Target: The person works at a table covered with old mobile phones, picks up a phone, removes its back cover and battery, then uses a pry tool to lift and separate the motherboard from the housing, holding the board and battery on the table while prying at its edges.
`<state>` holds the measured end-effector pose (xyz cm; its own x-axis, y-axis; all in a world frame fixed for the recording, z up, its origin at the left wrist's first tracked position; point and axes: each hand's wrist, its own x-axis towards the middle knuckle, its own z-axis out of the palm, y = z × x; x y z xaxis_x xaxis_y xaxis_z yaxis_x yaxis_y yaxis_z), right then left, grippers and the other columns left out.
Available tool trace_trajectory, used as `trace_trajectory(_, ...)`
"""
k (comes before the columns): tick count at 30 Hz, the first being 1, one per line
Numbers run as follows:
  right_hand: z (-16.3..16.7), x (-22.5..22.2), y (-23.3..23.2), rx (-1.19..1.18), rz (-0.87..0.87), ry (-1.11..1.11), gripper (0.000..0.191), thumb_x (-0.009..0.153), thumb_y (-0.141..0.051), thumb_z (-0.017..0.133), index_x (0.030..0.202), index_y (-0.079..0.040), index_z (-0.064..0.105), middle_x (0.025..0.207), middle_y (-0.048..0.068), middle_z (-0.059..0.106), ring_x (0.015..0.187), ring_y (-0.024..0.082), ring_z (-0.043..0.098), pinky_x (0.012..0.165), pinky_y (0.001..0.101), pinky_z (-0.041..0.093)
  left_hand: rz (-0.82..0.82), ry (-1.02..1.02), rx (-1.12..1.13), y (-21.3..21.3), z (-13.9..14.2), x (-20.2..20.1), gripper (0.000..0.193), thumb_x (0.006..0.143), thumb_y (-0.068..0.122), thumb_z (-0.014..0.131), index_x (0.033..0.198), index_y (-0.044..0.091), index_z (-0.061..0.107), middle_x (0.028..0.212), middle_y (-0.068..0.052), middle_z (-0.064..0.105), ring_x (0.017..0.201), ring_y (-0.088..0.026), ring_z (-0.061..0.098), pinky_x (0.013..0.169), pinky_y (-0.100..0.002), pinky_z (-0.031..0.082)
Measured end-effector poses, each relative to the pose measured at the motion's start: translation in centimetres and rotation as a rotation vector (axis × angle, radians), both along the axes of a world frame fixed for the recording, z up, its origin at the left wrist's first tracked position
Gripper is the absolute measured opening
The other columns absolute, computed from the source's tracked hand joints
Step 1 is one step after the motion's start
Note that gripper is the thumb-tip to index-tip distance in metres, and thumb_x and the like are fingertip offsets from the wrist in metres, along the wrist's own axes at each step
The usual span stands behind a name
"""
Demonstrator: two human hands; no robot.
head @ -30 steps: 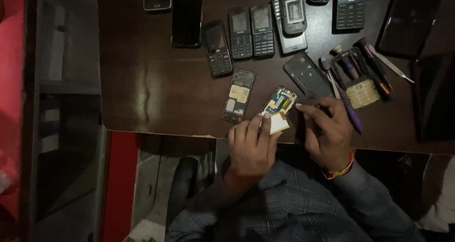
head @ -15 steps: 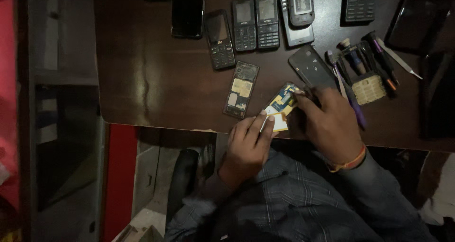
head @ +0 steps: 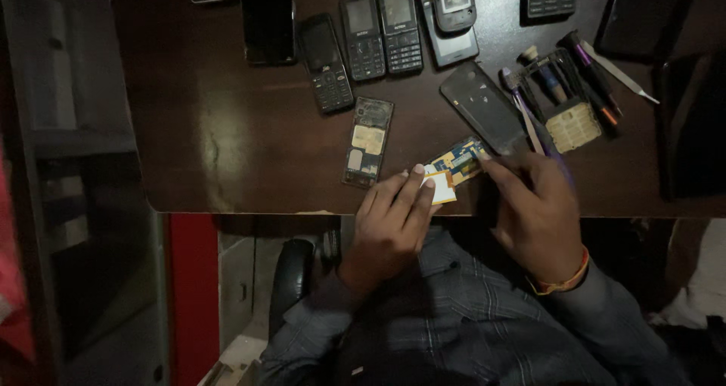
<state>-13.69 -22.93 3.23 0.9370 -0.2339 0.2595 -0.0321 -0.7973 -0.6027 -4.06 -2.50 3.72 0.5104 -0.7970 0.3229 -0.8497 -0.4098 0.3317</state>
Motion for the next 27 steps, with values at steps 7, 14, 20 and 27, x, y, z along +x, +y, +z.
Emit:
trace_trajectory(7,0.5,0.3,-0.1,0.147,-0.053,-0.216,0.046,0.086,0.009,0.065,0.131,0.009,0.053,0.112,0.023,0.062,0.099,0.038,0.063,0.083,0.0454,0.051,-0.024,-0.068,0.047,0.5,-0.1,0.3,0.034,0.1,0.016,0.073,0.126,-0.004,0.068,0.13,-0.021,0.068,0.117,-0.032,0.067,0.096,-0.043,0.058)
trace_trajectory(14,0.8,0.6,-1.0,0.084,0.057,-0.1,0.027,0.094,0.006,0.071,0.12,-0.003,0.07,0.105,0.013,0.072,0.092,0.029,0.066,0.078,0.0372,0.047,0.07,-0.075,-0.011,1.5,-0.6,0.0,0.03,0.103,0.017,0.071,0.126,-0.001,0.069,0.129,-0.016,0.071,0.116,-0.028,0.069,0.096,-0.039,0.06)
trace_trajectory(20,0.6,1.2,-1.4,-0.08,0.158,-0.004,0.032,0.089,0.002,0.073,0.12,-0.006,0.072,0.114,0.014,0.068,0.1,0.031,0.064,0.084,0.0425,0.049,0.067,-0.133,-0.036,2.0,-1.5,-0.5,0.028,0.101,0.009,0.069,0.126,-0.003,0.071,0.128,-0.018,0.07,0.118,-0.032,0.068,0.1,-0.043,0.06)
trace_trajectory(27,0.5,2.0,-1.5,-0.212,0.243,0.001,0.039,0.089,-0.002,0.074,0.127,-0.012,0.074,0.112,0.009,0.066,0.093,0.026,0.06,0.082,0.0416,0.045,0.066,-0.085,-0.03,1.3,-3.3,-1.8,0.031,0.098,0.011,0.075,0.126,0.0,0.07,0.138,-0.019,0.064,0.133,-0.037,0.061,0.113,-0.052,0.052)
